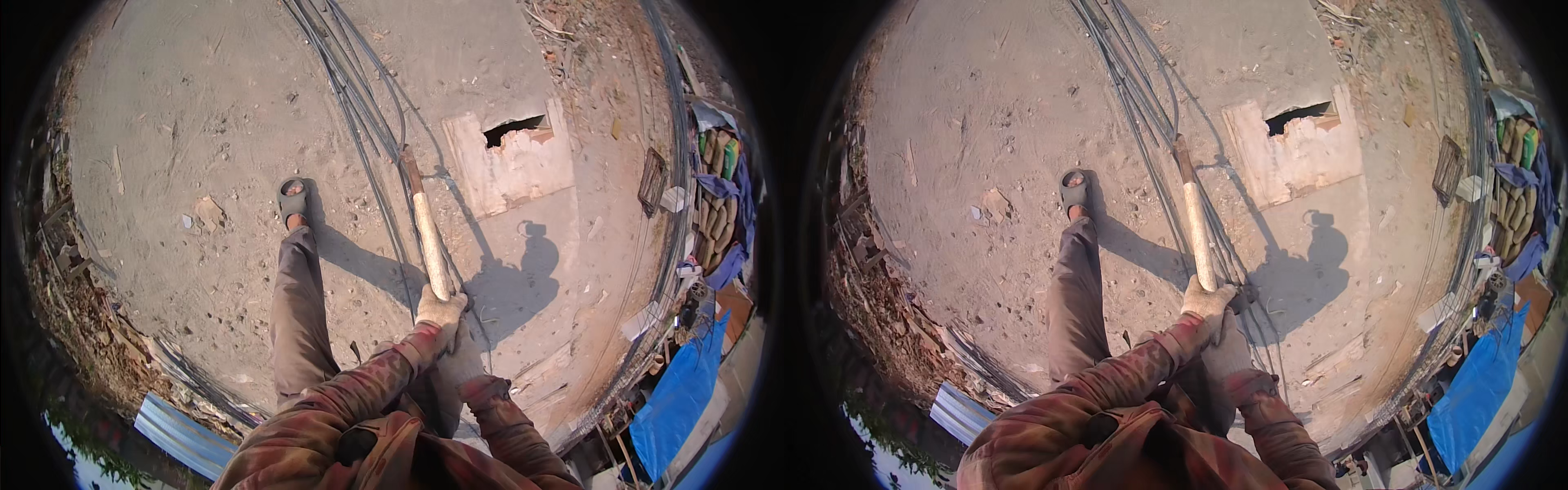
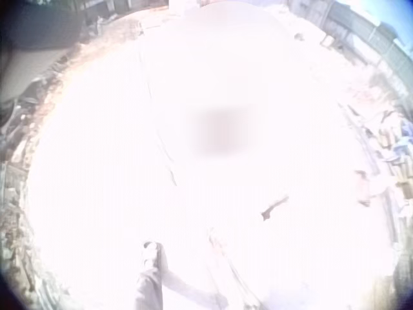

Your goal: The person bends long pieces of metal rebar using a long-handled bending tool by hand on a construction site.

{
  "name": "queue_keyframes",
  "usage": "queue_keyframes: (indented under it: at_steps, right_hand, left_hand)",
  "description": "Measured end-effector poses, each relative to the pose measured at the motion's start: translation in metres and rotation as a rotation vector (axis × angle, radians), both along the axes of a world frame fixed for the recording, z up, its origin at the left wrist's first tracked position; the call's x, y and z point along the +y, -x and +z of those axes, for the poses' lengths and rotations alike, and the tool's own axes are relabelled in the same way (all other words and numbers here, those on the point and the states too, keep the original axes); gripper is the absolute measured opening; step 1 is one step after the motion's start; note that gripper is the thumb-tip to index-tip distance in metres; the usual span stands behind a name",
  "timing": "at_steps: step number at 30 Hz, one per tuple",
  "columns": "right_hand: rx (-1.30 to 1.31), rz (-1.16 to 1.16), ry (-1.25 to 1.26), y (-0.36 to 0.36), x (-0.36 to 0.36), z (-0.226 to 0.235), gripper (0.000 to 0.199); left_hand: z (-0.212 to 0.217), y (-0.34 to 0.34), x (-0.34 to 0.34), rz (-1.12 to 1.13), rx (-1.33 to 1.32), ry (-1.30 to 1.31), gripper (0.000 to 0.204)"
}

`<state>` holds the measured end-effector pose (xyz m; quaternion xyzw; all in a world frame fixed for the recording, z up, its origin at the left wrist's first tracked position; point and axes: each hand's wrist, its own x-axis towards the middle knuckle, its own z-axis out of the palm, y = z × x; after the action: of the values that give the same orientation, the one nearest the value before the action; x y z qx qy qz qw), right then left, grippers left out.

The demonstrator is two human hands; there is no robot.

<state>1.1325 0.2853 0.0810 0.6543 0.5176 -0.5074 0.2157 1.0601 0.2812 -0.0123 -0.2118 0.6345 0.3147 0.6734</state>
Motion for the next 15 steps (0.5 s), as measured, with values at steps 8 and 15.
queue_keyframes:
  at_steps: [8,15]
  right_hand:
    - [0.077,0.238,0.213,0.005,-0.026,-0.098,0.078]
    - [0.741,-0.523,0.681,-0.051,0.025,-0.078,0.045]
  left_hand:
    - [-0.064,0.022,-0.032,0.068,0.415,0.125,0.032]
    - [-0.040,0.022,0.001,-0.182,0.387,-0.162,0.023]
